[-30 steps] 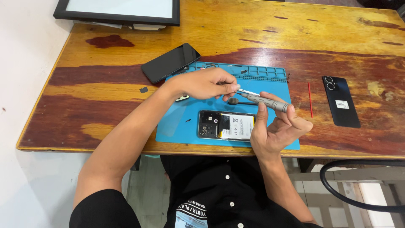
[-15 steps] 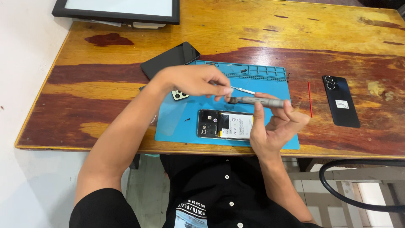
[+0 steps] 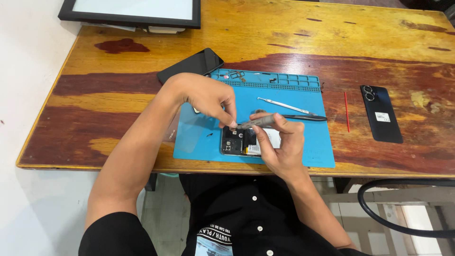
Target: The person disassembles a smartphone on a blue mat, using a screwdriver to remove screws and a brush to clean internal components. They handle the camera module and battery area, then reposition the phone to continue working on the interior.
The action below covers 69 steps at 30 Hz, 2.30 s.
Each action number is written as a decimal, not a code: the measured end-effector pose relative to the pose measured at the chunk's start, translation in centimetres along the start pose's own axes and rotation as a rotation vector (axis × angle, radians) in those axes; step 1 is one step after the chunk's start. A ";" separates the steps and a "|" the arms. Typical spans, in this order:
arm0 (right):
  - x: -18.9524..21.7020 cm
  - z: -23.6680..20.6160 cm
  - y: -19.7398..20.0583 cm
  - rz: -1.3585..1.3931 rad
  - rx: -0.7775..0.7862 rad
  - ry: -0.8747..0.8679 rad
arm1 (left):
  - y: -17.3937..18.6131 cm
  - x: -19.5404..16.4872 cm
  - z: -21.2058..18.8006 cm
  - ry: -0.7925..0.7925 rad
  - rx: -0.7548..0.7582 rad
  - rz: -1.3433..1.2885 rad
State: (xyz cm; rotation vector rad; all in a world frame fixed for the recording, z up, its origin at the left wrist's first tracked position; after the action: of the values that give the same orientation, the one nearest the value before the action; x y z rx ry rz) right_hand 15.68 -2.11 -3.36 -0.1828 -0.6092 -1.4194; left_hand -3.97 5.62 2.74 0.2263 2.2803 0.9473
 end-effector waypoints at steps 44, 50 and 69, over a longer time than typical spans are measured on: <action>3.0 4.4 -3.3 -0.176 0.226 0.078 | 2.0 3.2 -0.2 0.326 -0.595 0.082; 3.0 3.7 -3.5 -0.159 0.256 0.079 | 1.7 4.5 -0.1 0.534 -0.403 0.117; 2.2 3.1 -3.2 -0.157 0.130 0.122 | 1.5 4.0 -1.1 0.681 -0.248 0.226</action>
State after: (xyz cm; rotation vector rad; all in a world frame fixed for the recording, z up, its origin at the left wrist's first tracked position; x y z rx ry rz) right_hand 11.80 -3.11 -0.43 0.0554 -0.6232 -1.5239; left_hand -7.91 7.62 2.35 0.0532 2.7391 1.6054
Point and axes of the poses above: each hand's wrist, its own z-axis towards the middle knuckle, its own y-axis out of the back of the hand, x = y × z, the point moved 3 cm from there along z, towards the middle knuckle, and after that the axes turned 7 degrees about y, right-handed, at the moved point
